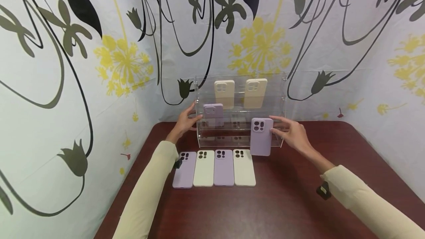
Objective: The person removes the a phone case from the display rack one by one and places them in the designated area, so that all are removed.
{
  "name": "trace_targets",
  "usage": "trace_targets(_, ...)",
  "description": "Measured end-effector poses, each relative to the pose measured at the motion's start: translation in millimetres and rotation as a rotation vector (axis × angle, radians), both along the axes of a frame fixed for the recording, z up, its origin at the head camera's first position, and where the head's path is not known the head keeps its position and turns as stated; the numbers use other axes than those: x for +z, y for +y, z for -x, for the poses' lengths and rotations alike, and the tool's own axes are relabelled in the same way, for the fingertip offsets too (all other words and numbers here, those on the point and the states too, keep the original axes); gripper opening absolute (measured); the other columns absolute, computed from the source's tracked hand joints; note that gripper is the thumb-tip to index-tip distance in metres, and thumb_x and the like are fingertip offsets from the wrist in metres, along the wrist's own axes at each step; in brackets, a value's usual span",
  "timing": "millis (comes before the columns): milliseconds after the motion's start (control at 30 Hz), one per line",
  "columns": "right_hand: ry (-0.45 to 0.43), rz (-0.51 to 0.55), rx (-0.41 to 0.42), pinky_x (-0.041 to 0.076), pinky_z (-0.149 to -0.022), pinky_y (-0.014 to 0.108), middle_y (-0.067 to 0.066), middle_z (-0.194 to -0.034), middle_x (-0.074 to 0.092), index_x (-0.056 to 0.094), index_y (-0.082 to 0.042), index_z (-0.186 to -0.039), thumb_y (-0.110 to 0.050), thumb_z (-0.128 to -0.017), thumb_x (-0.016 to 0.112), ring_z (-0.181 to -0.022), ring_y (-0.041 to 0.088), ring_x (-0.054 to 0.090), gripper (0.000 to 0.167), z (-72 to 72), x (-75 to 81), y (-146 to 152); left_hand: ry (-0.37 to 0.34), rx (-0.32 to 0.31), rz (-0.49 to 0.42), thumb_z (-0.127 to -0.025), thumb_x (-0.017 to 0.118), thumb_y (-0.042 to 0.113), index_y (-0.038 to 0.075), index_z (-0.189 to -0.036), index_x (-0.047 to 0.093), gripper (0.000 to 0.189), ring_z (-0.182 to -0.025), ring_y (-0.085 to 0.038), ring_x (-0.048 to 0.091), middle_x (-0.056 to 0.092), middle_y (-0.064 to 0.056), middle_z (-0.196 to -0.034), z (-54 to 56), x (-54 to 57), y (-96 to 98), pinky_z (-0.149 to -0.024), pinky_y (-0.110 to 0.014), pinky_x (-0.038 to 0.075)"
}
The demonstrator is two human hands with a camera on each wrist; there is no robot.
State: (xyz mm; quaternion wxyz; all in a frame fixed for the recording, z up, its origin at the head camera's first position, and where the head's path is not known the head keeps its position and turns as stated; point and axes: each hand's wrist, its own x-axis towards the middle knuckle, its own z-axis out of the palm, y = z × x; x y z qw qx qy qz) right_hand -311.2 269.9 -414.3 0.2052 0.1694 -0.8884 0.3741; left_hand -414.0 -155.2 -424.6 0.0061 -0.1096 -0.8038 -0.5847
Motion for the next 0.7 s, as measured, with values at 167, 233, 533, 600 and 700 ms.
trace_targets(167, -0.025, -0.011, -0.007, 0.052, -0.059, 0.021, 0.019, -0.104, 0.078, 0.07, -0.011, -0.137, -0.007, -0.089, 0.083, -0.089, 0.036, 0.077, 0.05, -3.5, -8.1, 1.5, -0.009, -0.01, -0.013, -0.101, 0.072, 0.021, 0.036, -0.166, 0.024, 0.082, -0.134, -0.044, 0.055, 0.041, -0.023, -0.16, -0.4, -0.8, -0.8, -0.09, -0.063, 0.06)
trace_targets(233, -0.026, -0.011, -0.002, 0.05, -0.057, 0.021, 0.019, -0.103, 0.078, 0.07, -0.01, -0.136, -0.006, -0.089, 0.084, -0.089, 0.037, 0.077, 0.05, -3.9, -11.4, 2.3, -0.012, -0.012, -0.014, -0.101, 0.072, 0.022, 0.037, -0.165, 0.024, 0.082, -0.135, -0.044, 0.054, 0.04, -0.022, -0.161, -0.5, -1.0, -1.1, -0.09, -0.062, 0.061)
trace_targets(533, -0.143, 0.045, 0.044, 0.059, -0.055, 0.022, 0.024, -0.106, 0.076, 0.068, -0.006, -0.138, -0.001, -0.089, 0.081, -0.085, 0.037, 0.078, 0.051, -7.3, -22.6, 6.5, -0.01, 0.004, -0.008, -0.101, 0.072, 0.021, 0.037, -0.165, 0.025, 0.081, -0.133, -0.043, 0.057, 0.041, -0.022, -0.16, -0.4, -0.7, 0.3, -0.087, -0.058, 0.063)
trace_targets(600, -0.173, 0.055, 0.051, 0.061, -0.058, 0.022, 0.025, -0.107, 0.076, 0.066, -0.005, -0.139, -0.001, -0.09, 0.081, -0.085, 0.037, 0.078, 0.052, -7.3, -24.9, 7.5, -0.012, 0.005, -0.02, -0.101, 0.072, 0.02, 0.038, -0.165, 0.025, 0.081, -0.131, -0.044, 0.057, 0.041, -0.022, -0.159, 0.4, -0.8, 0.8, -0.087, -0.059, 0.062)
trace_targets(700, -0.201, 0.037, 0.043, 0.061, -0.061, 0.021, 0.025, -0.106, 0.076, 0.065, -0.004, -0.14, -0.001, -0.09, 0.08, -0.086, 0.036, 0.078, 0.052, -6.6, -28.1, 8.8, -0.013, 0.005, -0.026, -0.101, 0.072, 0.02, 0.038, -0.165, 0.025, 0.081, -0.129, -0.046, 0.058, 0.041, -0.023, -0.159, 1.2, -1.2, 1.0, -0.087, -0.058, 0.062)
